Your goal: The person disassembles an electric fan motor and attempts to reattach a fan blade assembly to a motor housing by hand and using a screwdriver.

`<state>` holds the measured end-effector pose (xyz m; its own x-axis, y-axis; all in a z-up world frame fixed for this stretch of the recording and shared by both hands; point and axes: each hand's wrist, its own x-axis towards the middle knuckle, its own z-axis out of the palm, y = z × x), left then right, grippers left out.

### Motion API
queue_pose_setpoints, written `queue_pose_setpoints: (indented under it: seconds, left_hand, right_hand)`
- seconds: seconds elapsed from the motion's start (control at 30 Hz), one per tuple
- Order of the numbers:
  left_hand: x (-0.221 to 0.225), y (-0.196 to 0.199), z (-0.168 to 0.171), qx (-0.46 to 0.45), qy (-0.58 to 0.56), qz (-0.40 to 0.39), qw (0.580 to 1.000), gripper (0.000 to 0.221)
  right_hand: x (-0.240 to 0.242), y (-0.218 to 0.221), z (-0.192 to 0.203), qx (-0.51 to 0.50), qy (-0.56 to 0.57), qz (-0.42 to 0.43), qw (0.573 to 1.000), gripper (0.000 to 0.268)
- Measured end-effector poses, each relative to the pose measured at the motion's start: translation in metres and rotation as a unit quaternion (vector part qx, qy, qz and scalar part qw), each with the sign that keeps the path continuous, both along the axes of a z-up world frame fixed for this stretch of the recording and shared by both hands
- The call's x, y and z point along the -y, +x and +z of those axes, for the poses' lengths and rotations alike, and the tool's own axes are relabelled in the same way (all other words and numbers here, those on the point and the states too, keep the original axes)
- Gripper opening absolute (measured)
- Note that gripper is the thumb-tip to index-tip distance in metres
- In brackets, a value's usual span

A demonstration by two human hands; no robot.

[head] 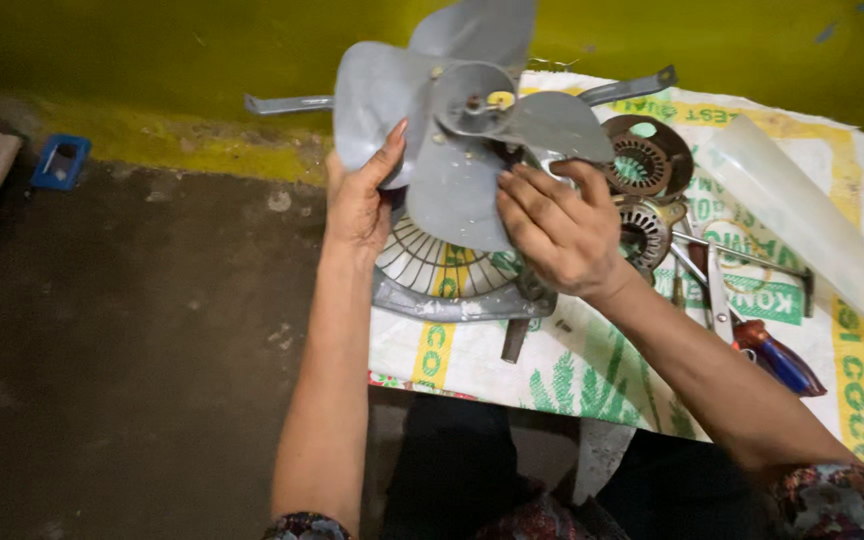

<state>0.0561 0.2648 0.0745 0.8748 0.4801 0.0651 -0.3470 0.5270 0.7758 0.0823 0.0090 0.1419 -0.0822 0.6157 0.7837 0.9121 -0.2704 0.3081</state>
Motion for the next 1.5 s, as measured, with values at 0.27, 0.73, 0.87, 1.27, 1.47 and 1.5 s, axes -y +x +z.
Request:
queue_pose_setpoints:
  seconds: [0.27,0.73,0.87,1.27,1.47,1.5]
  left_hand:
    - [-0.015,0.007,0.028,0.041,0.200,0.129,0.970,0.070]
    - [0.031,0.025,0.087,-0.062,0.687,0.190,0.699,0.063]
    - [0.044,0.018,0.087,-0.116,0.692,0.197,0.684,0.069]
    - [0.074,0.006,0.078,-0.166,0.675,0.286,0.659,0.062]
    - [0.084,-0.005,0.081,-0.185,0.675,0.307,0.645,0.065]
    - [0.083,-0.006,0.081,-0.183,0.680,0.308,0.640,0.068]
  right_hand:
    - [0.007,0.013,-0.007,-0.015,-0.023,0.015,0.999,0.024]
    - [0.017,0.007,0.001,-0.051,-0.075,0.019,0.996,0.041]
    - [0.025,0.017,0.004,-0.129,0.018,0.054,0.990,0.028]
    - [0.017,0.057,0.008,-0.382,0.055,-0.085,0.919,0.039]
    - [0.020,0.082,0.006,-0.375,0.024,-0.080,0.923,0.042]
    - [0.020,0.083,0.008,-0.380,0.019,-0.077,0.922,0.042]
